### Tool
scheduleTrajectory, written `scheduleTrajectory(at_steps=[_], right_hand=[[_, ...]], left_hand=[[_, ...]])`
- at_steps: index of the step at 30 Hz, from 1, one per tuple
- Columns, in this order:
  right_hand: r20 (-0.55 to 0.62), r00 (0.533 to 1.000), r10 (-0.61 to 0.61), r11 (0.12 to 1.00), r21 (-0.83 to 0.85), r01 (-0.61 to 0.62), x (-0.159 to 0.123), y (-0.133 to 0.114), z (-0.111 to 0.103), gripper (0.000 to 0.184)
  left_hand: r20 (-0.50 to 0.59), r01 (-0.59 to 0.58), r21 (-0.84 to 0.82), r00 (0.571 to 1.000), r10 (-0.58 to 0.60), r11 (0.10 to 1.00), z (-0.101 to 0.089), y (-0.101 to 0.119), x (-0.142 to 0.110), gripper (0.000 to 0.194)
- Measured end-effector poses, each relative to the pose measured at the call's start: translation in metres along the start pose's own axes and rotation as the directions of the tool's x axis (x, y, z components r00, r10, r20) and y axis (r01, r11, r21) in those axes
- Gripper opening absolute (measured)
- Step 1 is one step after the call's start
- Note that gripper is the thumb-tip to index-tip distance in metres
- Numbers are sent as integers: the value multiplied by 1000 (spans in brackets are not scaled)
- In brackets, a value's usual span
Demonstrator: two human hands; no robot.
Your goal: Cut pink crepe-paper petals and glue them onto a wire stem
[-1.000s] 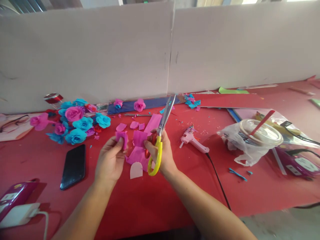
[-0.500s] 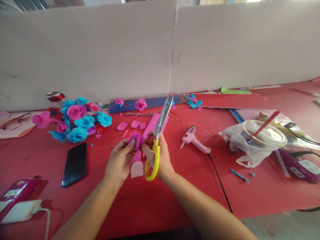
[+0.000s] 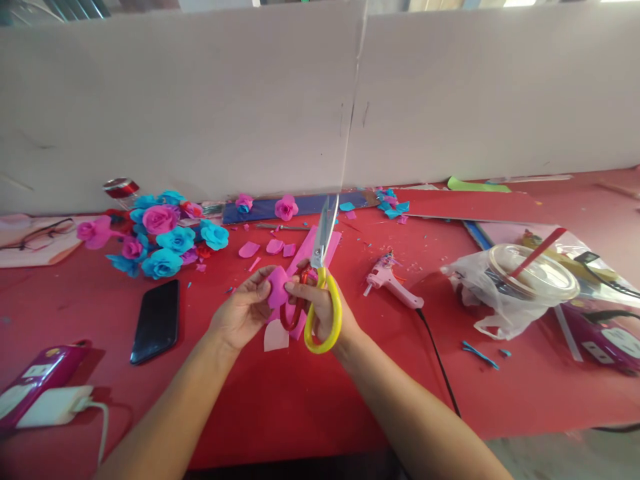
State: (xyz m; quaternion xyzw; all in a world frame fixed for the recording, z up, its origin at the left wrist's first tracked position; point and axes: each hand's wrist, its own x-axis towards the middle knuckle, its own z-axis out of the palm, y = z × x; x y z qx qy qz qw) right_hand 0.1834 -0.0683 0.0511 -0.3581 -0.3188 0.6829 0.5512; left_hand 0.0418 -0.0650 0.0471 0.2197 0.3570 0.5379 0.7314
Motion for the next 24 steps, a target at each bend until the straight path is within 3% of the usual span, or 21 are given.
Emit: scheduleTrajectory(at_steps=[3, 8, 11, 17, 21, 24], right_hand=[[-4, 1000, 31, 999, 42, -31, 3, -1, -3, 43], [51, 998, -26, 995, -90, 31, 5, 1, -10, 40], [42, 998, -38, 995, -95, 42, 7, 1, -11, 39], [-73, 996, -59, 990, -131, 49, 10, -6, -12, 40], [-20, 1000, -19, 981, -194, 14, 7, -4, -11, 43], [28, 999, 17, 982, -189, -11, 3, -1, -8, 40]], left_hand=[[27, 30, 34, 999, -31, 999, -3, 4, 2, 29], [26, 20, 369, 999, -32, 929, -7, 11, -1, 26], [58, 29, 417, 997, -58, 908, -9, 14, -2, 23], [-88, -102, 353, 986, 141, 930, -8, 16, 0, 17], [-121, -155, 306, 972, 200, 939, -9, 18, 2, 18], [-106, -246, 373, 947, 304, 895, -10, 18, 1, 13]])
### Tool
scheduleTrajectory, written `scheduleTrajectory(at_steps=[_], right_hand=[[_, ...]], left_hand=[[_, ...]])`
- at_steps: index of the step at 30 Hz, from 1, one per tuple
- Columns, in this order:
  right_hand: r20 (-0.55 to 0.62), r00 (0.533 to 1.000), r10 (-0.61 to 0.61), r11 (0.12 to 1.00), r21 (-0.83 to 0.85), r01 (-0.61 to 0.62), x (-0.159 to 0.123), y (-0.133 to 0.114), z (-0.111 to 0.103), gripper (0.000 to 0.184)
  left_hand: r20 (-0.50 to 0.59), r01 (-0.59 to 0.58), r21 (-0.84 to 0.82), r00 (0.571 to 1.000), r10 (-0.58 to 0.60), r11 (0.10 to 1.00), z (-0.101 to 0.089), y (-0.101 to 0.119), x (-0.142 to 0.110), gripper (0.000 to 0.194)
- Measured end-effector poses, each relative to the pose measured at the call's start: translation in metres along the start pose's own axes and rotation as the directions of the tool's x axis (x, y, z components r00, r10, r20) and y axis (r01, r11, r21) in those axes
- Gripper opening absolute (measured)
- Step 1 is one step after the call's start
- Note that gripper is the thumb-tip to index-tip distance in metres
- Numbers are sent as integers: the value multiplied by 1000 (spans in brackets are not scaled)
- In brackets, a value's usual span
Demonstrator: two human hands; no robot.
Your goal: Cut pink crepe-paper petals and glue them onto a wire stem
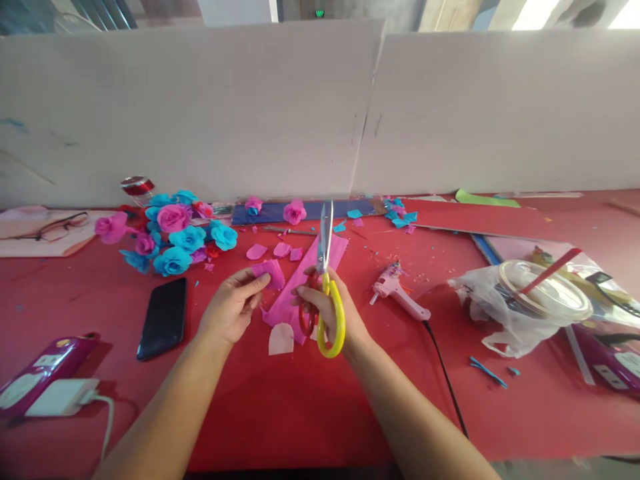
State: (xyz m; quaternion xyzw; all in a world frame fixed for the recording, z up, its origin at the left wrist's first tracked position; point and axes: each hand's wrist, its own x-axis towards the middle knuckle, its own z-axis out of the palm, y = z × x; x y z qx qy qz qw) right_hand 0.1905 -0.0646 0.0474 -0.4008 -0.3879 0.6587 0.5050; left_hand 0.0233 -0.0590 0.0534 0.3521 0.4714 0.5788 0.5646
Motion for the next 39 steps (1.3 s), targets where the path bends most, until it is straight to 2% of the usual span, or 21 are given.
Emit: scheduleTrajectory(at_steps=[2, 3, 5, 8, 10, 11, 13, 15, 16, 18, 20, 24, 29, 32, 34, 35, 37, 39], right_hand=[[29, 999, 18, 999, 30, -19, -1, 0, 3, 36], [40, 999, 23, 998, 52, -25, -2, -1, 4, 34], [47, 999, 10, 995, 96, -15, -2, -2, 5, 34], [29, 997, -65, 991, 118, 61, -2, -2, 5, 39], [10, 992, -123, 988, 100, 121, -2, -1, 4, 41], [-1, 989, -149, 985, 83, 148, -2, -1, 3, 40], [-30, 982, -186, 982, 35, 187, -3, -2, 3, 39], [-56, 978, -200, 980, -29, 199, -5, -5, 4, 38], [-63, 978, -200, 979, -62, 196, -5, -6, 5, 38], [-76, 975, -209, 973, -118, 199, -6, -8, 7, 39], [-83, 967, -241, 962, -151, 227, -5, -7, 8, 39], [-68, 949, -309, 941, -164, 295, -2, 2, 7, 39], [-19, 926, -378, 904, -225, 364, 0, 11, 5, 41], [-9, 921, -389, 874, -321, 365, -1, 8, 4, 36], [23, 911, -412, 797, -476, 372, -2, 3, 1, 35], [55, 895, -443, 714, -582, 389, -3, 1, -1, 38], [166, 842, -514, 477, -760, 442, -3, -4, -5, 47], [292, 796, -531, 269, -832, 485, -3, -6, -7, 51]], left_hand=[[24, -162, 124, 987, 161, 979, 1, 0, -2, 9], [55, -266, 207, 964, 260, 941, 2, 1, -4, 9], [144, -454, 367, 890, 433, 812, 3, 2, -8, 17], [257, -584, 495, 806, 533, 644, 5, 4, -13, 26], [295, -605, 502, 792, 535, 618, 7, 4, -16, 27], [292, -590, 478, 806, 516, 651, 7, 3, -17, 27], [250, -493, 342, 868, 428, 800, 8, 0, -17, 30], [217, -295, 136, 940, 262, 946, 9, -3, -15, 36], [223, -185, 60, 960, 167, 981, 9, -4, -14, 37], [254, -20, 26, 967, 13, 999, 10, -6, -12, 32], [246, 44, 70, 967, -60, 997, 11, -7, -11, 26], [152, 32, 28, 988, -36, 999, 16, -8, -12, 26], [153, 146, -59, 979, -136, 987, 20, -12, -13, 23], [80, 142, -144, 988, -132, 979, 17, -11, -10, 21], [10, 127, -216, 992, -128, 968, 12, -7, -7, 22], [-17, 117, -248, 992, -124, 962, 9, -4, -5, 23], [-45, 87, -294, 994, -105, 952, 3, 3, -2, 24], [-54, 53, -326, 996, -74, 944, -2, 10, -1, 23]])
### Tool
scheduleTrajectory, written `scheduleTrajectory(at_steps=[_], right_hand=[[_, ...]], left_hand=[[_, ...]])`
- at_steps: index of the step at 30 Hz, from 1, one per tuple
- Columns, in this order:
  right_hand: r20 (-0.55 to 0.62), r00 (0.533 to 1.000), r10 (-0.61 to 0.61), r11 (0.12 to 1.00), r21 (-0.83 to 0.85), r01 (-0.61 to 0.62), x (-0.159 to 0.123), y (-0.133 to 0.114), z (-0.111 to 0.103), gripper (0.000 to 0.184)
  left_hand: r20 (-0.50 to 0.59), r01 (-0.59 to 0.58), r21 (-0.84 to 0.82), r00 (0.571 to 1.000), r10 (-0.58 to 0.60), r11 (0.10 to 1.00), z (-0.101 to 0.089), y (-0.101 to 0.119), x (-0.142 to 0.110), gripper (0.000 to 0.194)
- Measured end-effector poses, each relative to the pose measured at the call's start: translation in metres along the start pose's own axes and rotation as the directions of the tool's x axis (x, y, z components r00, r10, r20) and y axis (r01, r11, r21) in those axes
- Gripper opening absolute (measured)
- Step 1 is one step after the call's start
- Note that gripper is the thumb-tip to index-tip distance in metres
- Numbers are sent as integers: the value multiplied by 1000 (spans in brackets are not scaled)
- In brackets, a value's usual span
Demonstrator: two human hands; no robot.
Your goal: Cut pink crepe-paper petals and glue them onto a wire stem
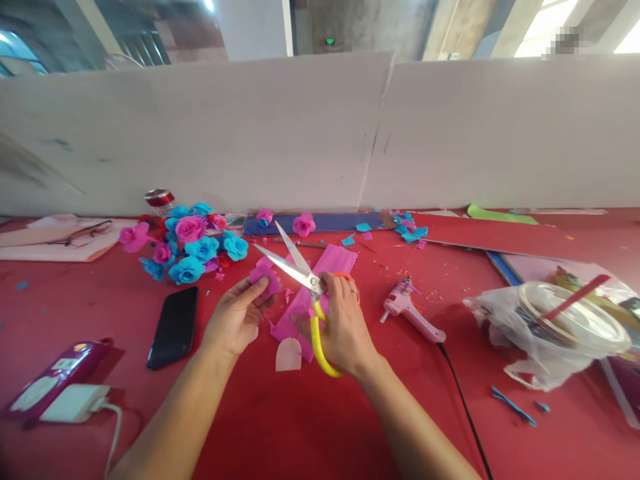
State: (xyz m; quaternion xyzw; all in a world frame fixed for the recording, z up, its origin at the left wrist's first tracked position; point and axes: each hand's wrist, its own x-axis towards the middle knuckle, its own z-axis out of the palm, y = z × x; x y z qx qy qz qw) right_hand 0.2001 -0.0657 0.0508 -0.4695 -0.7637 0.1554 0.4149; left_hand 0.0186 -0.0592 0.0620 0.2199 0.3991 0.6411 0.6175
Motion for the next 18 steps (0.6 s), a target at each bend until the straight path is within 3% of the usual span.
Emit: scheduleTrajectory(at_steps=[4, 18], right_hand=[[99, 993, -69, 992, -100, 79, -2, 1, 3, 51], [115, 993, -10, 999, -50, 16, -4, -1, 9, 45]], left_hand=[[5, -38, -80, 999, 38, 996, -3, 9, 0, 22], [120, -56, -11, 991, 57, 998, -2, 9, -5, 16]])
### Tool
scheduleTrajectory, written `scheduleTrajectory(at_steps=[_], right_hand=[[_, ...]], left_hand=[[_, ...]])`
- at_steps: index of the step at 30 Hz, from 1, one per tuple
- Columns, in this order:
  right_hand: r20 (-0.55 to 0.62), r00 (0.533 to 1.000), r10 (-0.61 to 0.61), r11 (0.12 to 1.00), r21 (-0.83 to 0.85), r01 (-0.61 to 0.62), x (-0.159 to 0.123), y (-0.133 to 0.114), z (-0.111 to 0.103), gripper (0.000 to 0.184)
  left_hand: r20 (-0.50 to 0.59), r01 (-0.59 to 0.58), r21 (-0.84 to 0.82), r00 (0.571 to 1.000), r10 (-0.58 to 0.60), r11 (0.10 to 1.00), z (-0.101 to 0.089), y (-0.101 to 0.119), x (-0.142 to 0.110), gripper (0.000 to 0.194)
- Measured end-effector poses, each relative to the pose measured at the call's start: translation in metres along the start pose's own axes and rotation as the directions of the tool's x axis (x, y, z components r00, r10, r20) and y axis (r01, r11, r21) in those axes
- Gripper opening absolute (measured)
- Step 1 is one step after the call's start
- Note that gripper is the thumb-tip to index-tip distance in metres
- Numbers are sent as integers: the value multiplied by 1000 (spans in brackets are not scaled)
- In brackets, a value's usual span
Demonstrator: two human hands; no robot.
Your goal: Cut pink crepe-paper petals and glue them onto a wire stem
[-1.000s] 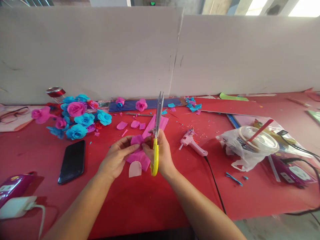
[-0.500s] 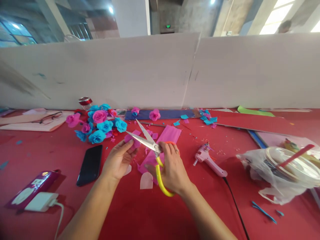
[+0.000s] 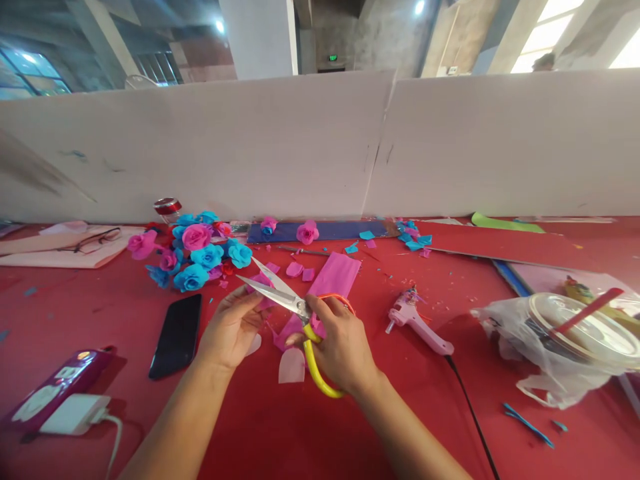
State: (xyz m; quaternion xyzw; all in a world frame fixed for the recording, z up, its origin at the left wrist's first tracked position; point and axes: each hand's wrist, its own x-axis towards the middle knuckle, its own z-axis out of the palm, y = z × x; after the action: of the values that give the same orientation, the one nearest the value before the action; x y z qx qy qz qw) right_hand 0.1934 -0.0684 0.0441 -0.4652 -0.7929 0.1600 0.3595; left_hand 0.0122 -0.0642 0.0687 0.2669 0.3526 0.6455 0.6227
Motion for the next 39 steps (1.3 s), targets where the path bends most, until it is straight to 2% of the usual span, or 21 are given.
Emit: scheduleTrajectory(at_steps=[6, 15, 20, 24, 30, 39], right_hand=[[8, 1000, 10, 999, 41, -11, -1, -1, 0, 41], [111, 994, 5, 1000, 4, -6, -1, -7, -6, 48], [111, 994, -1, 999, 53, -5, -2, -4, -5, 46], [85, 996, 7, 995, 98, -15, -3, 0, -2, 41], [117, 993, 28, 984, 173, -48, -3, -2, -3, 37], [120, 993, 6, 986, 167, -26, -2, 0, -4, 31]], left_hand=[[-25, -3, 12, 1000, 3, 1000, 2, 1, -1, 17], [-22, -14, -15, 1000, 14, 1000, 1, 1, 0, 17], [19, -21, -10, 1000, 22, 1000, 0, 1, 0, 16], [-2, -19, 25, 1000, 19, 1000, 1, 2, 0, 16], [5, -37, 47, 999, 37, 998, 1, 4, -1, 15], [-26, -55, 72, 998, 57, 996, 2, 11, -2, 15]])
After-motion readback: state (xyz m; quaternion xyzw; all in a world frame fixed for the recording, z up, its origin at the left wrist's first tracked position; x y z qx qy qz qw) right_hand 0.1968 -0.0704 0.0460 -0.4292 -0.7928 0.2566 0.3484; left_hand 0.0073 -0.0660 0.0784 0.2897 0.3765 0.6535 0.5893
